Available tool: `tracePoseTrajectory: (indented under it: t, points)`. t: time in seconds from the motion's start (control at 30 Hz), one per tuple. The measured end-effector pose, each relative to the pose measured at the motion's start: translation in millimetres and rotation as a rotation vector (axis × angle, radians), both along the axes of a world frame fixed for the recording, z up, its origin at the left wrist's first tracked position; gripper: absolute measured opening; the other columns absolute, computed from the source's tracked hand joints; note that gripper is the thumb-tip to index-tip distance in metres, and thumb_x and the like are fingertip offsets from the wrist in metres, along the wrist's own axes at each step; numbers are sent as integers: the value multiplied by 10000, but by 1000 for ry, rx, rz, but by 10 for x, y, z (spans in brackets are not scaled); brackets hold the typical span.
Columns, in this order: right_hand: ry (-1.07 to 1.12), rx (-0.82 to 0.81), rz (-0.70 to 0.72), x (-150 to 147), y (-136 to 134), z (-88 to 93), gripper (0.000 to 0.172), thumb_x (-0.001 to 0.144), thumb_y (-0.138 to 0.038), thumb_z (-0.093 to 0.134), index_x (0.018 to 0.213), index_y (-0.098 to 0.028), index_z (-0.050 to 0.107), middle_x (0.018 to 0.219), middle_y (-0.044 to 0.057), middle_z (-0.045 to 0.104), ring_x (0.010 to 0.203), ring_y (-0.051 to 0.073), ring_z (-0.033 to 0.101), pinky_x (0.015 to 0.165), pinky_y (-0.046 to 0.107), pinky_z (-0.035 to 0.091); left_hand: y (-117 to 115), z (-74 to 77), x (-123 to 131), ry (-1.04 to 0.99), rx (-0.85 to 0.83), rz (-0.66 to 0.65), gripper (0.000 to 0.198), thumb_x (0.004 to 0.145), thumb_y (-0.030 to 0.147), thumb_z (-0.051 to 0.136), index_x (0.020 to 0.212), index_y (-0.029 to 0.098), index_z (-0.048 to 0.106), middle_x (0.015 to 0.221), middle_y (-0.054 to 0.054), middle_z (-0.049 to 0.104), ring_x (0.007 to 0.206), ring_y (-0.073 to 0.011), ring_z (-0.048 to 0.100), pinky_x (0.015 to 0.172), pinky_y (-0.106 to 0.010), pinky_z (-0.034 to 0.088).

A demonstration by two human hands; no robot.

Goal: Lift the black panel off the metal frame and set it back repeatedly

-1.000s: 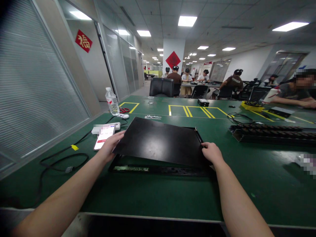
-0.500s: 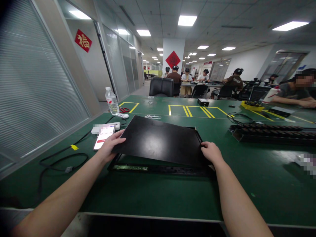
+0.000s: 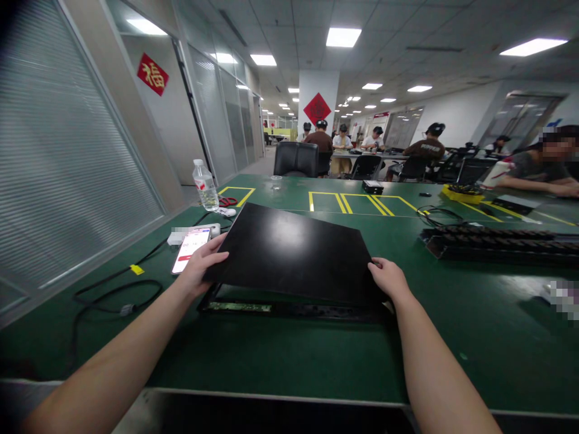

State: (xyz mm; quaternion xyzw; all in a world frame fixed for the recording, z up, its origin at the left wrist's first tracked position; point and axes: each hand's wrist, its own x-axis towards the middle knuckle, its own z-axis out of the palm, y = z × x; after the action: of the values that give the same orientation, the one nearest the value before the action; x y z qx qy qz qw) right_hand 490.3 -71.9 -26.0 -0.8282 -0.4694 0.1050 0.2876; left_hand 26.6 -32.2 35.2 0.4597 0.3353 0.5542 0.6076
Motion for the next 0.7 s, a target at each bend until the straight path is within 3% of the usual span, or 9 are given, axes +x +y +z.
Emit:
tracePoseTrajectory:
  t: [0.2,0.37,0.57,0.7]
  points:
    - [19,15,-13,-8,-8,4,383,859,-347,574,1130,-161,771,1124,140,755,1056,297,697,904,374,521,-7,10,1,4,22,-6,724,595,216,883,1296,208,701,1239,-98,750,1202,-357,659,1029,-440,532]
    - [88,58,-28,-18,-32,47,287,827,-333,610,992,-191,797,1008,125,772,989,280,706,888,369,525,-7,8,1,9,43,7,753,580,230,892,1307,216,697,1250,-98,745,1211,-364,651,1021,-429,534]
    - [368,209,-113,-88,-75,116,151,717,-276,697,827,-216,781,889,89,772,901,277,714,876,403,538,-21,41,1,18,49,31,711,577,227,873,1269,207,713,1242,-100,745,1192,-367,656,979,-423,547]
    - [613,404,-126,-161,-73,187,240,619,-253,739,853,-210,764,878,70,774,905,270,720,840,382,561,25,65,-59,-22,59,85,622,582,202,818,1199,209,740,1204,-69,760,1168,-348,664,958,-397,545]
